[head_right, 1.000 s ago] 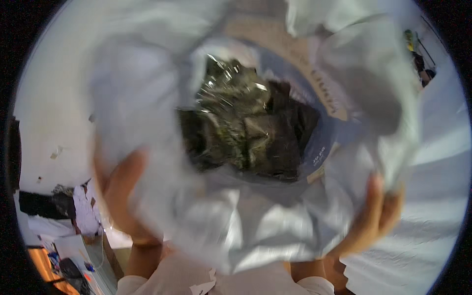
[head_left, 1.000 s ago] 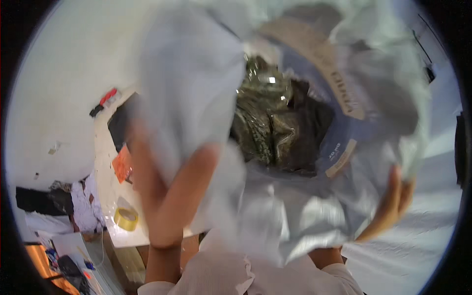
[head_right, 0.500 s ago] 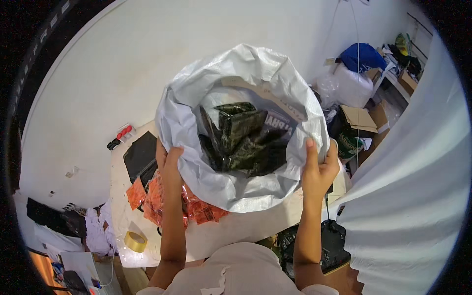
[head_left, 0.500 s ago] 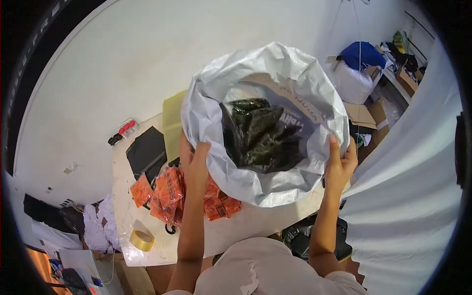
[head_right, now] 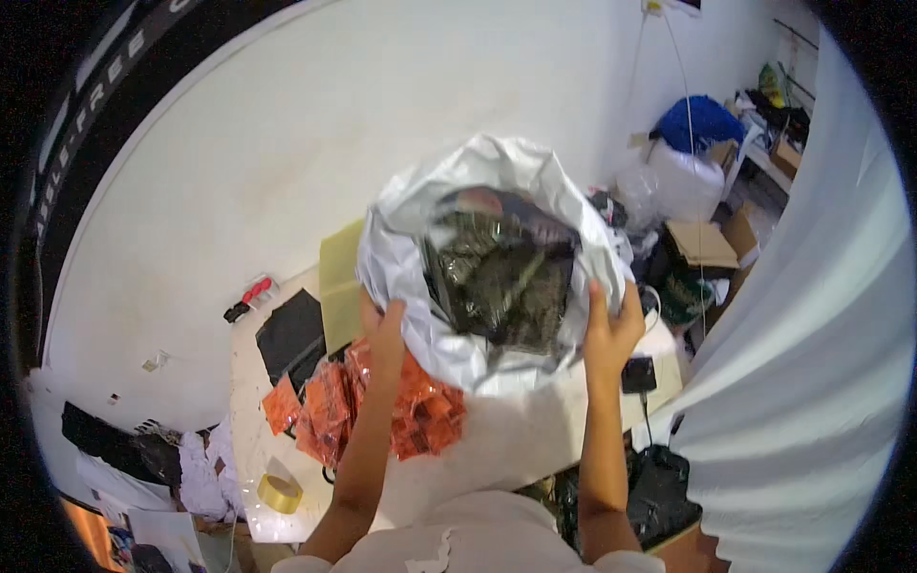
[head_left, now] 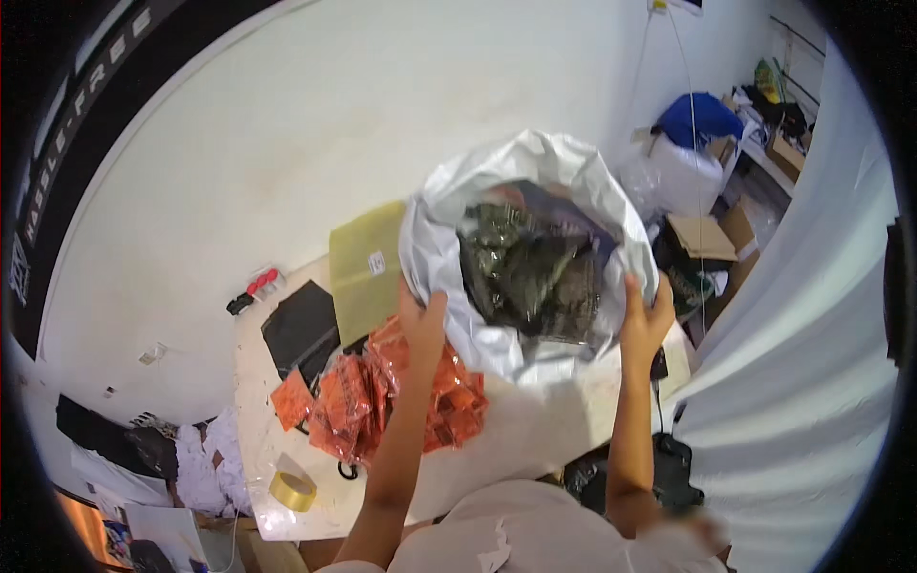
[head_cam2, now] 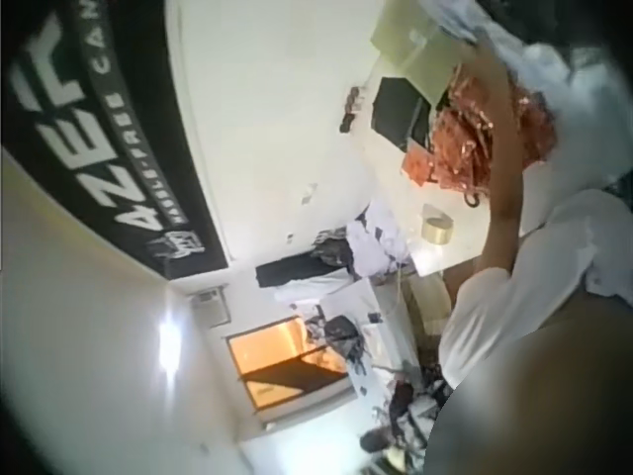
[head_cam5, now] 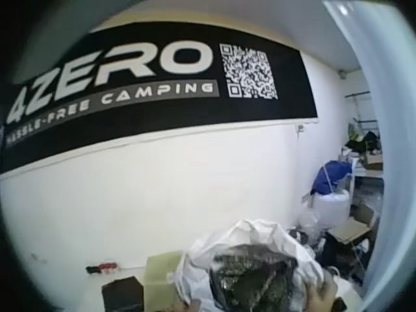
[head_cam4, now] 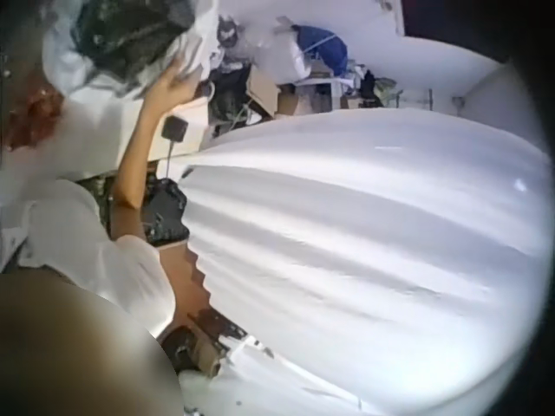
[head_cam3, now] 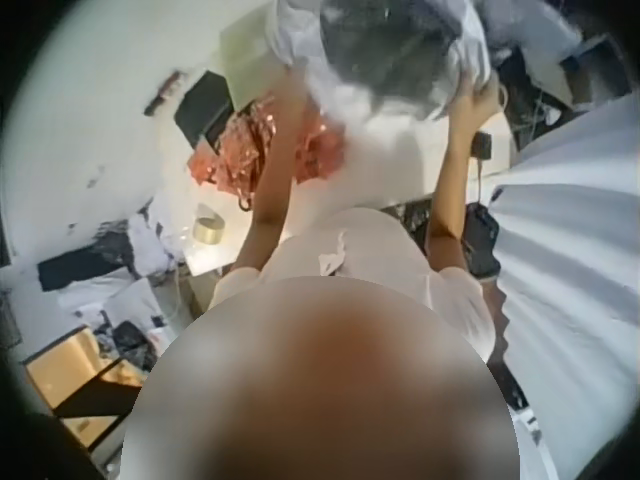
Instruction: Sorting and counting small orange packets on a workbench.
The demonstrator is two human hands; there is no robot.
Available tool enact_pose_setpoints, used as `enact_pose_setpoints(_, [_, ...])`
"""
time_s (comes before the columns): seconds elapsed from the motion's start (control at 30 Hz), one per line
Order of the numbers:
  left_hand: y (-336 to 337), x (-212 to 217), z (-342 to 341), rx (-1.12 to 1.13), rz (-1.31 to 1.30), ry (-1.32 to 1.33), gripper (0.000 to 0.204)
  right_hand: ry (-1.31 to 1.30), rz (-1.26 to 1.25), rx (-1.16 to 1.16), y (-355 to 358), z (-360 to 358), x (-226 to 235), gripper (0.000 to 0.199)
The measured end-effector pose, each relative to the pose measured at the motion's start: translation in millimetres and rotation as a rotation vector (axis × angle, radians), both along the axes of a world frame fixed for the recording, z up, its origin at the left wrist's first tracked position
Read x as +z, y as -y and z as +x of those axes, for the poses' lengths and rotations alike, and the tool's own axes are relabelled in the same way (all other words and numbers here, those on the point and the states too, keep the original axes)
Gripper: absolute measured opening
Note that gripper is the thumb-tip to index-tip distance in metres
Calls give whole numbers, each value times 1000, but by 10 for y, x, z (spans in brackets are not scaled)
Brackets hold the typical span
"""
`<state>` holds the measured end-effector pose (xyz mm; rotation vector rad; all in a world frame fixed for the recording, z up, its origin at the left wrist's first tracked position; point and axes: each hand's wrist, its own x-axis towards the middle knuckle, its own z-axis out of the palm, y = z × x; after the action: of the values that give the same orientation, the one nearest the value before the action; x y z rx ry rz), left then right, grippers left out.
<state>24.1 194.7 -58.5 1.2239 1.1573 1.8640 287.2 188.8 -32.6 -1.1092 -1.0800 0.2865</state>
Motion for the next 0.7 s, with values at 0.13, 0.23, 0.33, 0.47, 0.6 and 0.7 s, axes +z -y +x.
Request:
enact_pose_setpoints(0.13, [27, -149, 13, 55, 105, 41, 55, -67, 18, 58, 6, 31, -52, 18])
enact_pose_setpoints(0.23, [80, -175, -34, 12, 44, 97, 55, -109, 14, 104, 33, -9, -68, 18])
enact_pose_setpoints(0.33, [103, -130, -41, 32, -3, 3, 57, -126, -13, 115, 51, -31, -13, 17])
enact_pose_setpoints(0.47, [644, 474, 86, 69, 20, -83, 61, -185, 59, 21, 493, 164, 219, 25])
enact_pose_setpoints(0.6, [962, 468, 0, 86, -5, -167, 64, -239, 107, 60, 739, 259, 425, 22])
enact_pose_setpoints(0.7, [975, 370, 47, 157, -60, -155, 65, -123, -41, 168, 426, 247, 208, 19])
